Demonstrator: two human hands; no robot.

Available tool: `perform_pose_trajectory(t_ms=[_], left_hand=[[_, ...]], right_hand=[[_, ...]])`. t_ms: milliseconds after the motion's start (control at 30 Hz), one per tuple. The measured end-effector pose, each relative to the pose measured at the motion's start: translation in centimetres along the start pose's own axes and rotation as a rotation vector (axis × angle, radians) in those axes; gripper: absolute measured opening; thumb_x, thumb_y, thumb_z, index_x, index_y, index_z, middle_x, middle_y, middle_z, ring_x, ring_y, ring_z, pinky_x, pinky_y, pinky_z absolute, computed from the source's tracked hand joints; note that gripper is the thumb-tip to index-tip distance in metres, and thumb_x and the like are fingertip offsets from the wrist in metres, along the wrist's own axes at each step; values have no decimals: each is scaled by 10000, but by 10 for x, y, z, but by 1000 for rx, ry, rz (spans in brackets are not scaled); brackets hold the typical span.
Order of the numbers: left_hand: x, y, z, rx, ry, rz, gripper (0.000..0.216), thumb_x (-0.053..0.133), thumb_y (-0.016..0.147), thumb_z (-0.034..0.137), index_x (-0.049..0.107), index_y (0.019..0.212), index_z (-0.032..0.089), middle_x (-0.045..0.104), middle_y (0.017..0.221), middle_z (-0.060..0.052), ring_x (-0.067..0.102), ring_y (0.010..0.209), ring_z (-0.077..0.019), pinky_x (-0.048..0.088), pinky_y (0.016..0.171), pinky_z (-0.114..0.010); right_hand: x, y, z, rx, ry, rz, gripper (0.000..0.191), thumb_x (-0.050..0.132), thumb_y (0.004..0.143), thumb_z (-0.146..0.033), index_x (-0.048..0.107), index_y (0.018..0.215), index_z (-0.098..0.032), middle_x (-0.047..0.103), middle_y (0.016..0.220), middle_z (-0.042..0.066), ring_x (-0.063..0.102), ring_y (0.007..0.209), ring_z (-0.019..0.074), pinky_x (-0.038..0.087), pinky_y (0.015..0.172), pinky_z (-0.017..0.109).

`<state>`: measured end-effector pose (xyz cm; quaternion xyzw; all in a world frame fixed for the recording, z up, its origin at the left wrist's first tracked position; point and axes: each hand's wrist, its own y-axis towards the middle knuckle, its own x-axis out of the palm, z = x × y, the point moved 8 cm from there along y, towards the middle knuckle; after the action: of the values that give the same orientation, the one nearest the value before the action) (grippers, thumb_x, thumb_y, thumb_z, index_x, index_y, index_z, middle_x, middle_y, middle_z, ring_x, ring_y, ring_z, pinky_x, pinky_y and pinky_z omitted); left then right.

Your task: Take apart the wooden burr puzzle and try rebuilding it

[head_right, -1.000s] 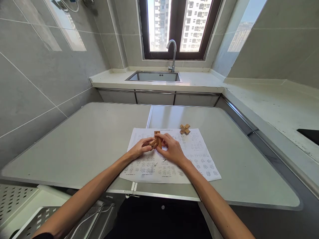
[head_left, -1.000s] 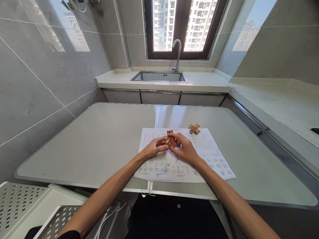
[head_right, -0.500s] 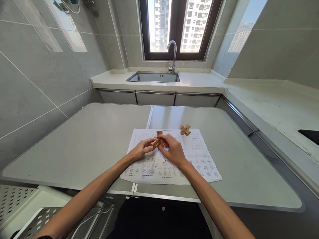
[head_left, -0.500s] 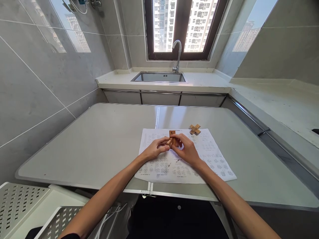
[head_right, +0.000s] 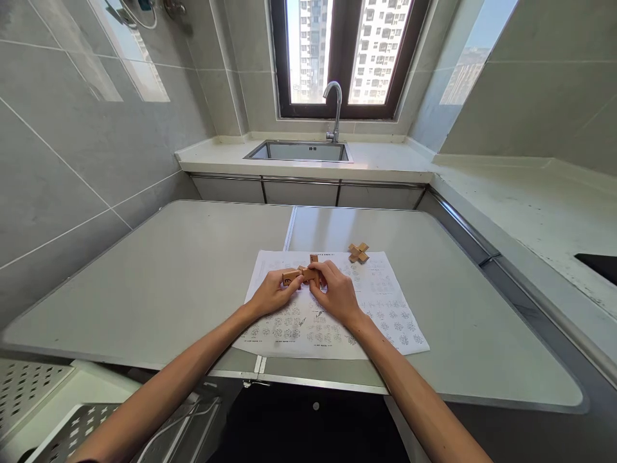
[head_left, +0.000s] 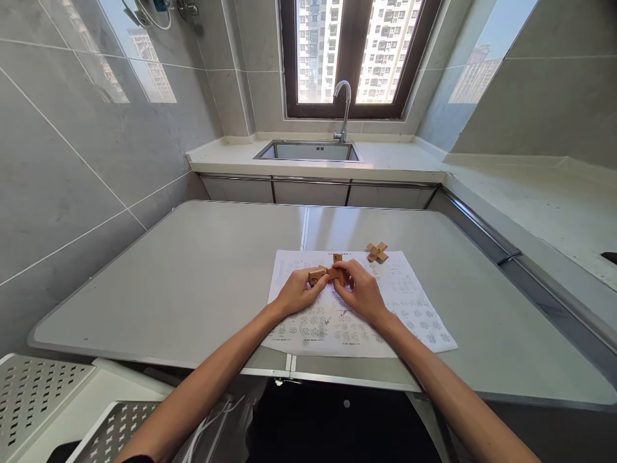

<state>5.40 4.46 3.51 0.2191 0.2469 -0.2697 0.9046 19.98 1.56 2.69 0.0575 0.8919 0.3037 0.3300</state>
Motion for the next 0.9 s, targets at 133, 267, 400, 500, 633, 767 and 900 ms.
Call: perform_pose_trajectory(t_ms=[133,267,400,500,633,767,900], left_hand=[[-2,0,-2,22,26,22,392,429,1042,398,660,830,164,615,776,-2,481,692,-142,387,683,-274],[-2,0,-2,15,30,26,390,430,1044,401,643,817,167,634,792,-9,519,713,-149,397,688,-269],[-1,1,-2,8,36,27,392,425,1049,403,663,842,171,667,799,-9,549,714,-153,405,684,-267],[-1,1,-4,-8,45,35,400,417,1054,404,681,868,170,662,759,-3,550,687,-151,405,673,-267],[-1,2,-6,-13,51,41,408,423,1057,394,674,831,166,643,716,0,539,651,-141,412,682,-262],[-1,2,-6,-26,44,46,429,420,1062,402,676,814,164,664,719,-11,557,656,-145,415,679,-260],[0,2,-6,-34,38,34,434,415,1063,408,693,834,166,684,737,-12,561,656,-144,404,659,-256]], right_hand=[[3,-1,2,20,26,-38,255,587,964,-244,597,1218,-269,634,912,21,575,679,179,510,663,326],[4,-1,2,21,68,-52,266,574,969,-235,589,1232,-272,650,943,27,579,698,183,528,700,343],[5,0,3,30,110,-51,295,555,978,-244,583,1271,-267,663,993,49,602,737,199,549,738,374],[7,-1,6,63,140,-32,326,560,975,-251,571,1301,-256,671,1049,70,615,760,208,556,721,378],[11,-2,10,88,147,-23,358,581,959,-243,560,1316,-244,676,1088,80,622,778,209,562,722,380],[10,-2,12,84,137,-8,349,584,958,-251,562,1306,-244,678,1065,74,614,755,206,553,707,379],[8,0,10,63,132,-40,346,571,971,-250,558,1317,-252,675,1031,64,617,748,210,547,705,379]])
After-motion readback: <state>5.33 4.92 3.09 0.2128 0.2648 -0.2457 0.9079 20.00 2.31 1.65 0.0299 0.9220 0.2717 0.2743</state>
